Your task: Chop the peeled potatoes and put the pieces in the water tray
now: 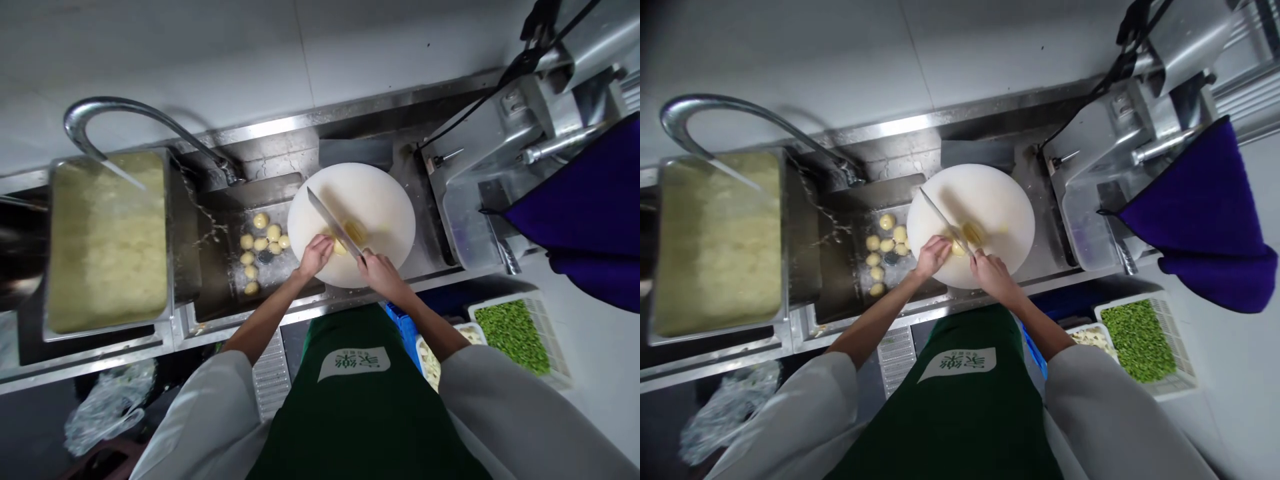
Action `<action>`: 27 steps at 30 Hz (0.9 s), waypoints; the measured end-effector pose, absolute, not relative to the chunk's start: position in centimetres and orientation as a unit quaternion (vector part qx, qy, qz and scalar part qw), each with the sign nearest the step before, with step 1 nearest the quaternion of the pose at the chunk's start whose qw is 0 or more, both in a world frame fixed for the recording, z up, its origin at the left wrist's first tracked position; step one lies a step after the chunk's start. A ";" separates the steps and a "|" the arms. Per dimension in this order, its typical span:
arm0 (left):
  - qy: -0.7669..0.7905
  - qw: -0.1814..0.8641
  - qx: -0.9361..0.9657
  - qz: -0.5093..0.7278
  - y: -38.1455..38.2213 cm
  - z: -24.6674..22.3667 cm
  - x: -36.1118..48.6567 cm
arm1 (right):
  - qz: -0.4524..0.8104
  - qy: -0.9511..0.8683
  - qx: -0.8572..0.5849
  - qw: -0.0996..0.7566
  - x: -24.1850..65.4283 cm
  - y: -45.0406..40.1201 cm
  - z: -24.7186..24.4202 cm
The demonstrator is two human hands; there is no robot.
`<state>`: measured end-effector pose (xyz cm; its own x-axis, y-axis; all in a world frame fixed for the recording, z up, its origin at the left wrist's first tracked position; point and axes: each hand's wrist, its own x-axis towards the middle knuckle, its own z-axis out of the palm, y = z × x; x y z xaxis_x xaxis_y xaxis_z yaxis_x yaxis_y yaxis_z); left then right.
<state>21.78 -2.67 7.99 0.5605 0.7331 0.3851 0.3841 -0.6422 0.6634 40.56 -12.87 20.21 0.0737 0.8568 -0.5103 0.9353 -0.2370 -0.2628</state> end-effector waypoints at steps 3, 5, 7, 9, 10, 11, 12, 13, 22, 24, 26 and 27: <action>0.445 0.225 0.746 0.441 -1.3 9.8 20.9 | -0.275 0.579 0.764 0.072 42.7 -14.4 21.8; 0.492 0.182 0.689 0.501 0.0 11.4 21.1 | -0.266 0.559 0.780 0.088 44.4 -15.7 21.7; 0.464 0.158 0.699 0.520 1.1 13.2 22.1 | -0.263 0.548 0.788 0.104 45.9 -17.0 21.0; 0.408 0.150 0.719 0.542 2.0 15.1 23.6 | -0.262 0.543 0.788 0.125 46.7 -18.2 20.1; 0.387 0.146 0.713 0.566 2.3 16.2 24.4 | -0.262 0.543 0.786 0.136 46.8 -18.7 19.8; 0.378 0.139 0.694 0.597 2.5 17.4 25.1 | -0.260 0.545 0.783 0.145 46.7 -19.0 19.5; 0.375 0.130 0.671 0.627 2.6 18.7 25.6 | -0.258 0.550 0.780 0.151 46.4 -19.1 19.3; 0.375 0.119 0.652 0.649 2.7 20.1 25.9 | -0.255 0.559 0.774 0.152 46.0 -19.1 19.2; 0.209 0.225 0.922 0.236 2.2 25.8 25.6 | -0.238 0.685 0.681 0.100 41.1 -14.3 19.4; 0.149 0.275 0.949 0.035 2.8 23.4 26.1 | -0.237 0.695 0.671 0.102 40.5 -13.5 19.4; 0.137 0.294 0.943 -0.069 3.5 20.6 26.9 | -0.232 0.697 0.670 0.109 40.3 -13.0 19.1; 0.137 0.301 0.939 -0.094 3.8 19.3 27.3 | -0.229 0.697 0.670 0.112 40.3 -12.9 18.9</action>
<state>27.33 3.81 19.32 0.9445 0.2009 -0.2599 0.3145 -0.7813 0.5391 40.27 -12.89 18.88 -0.0761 0.8832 -0.4628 0.9855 -0.0041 -0.1698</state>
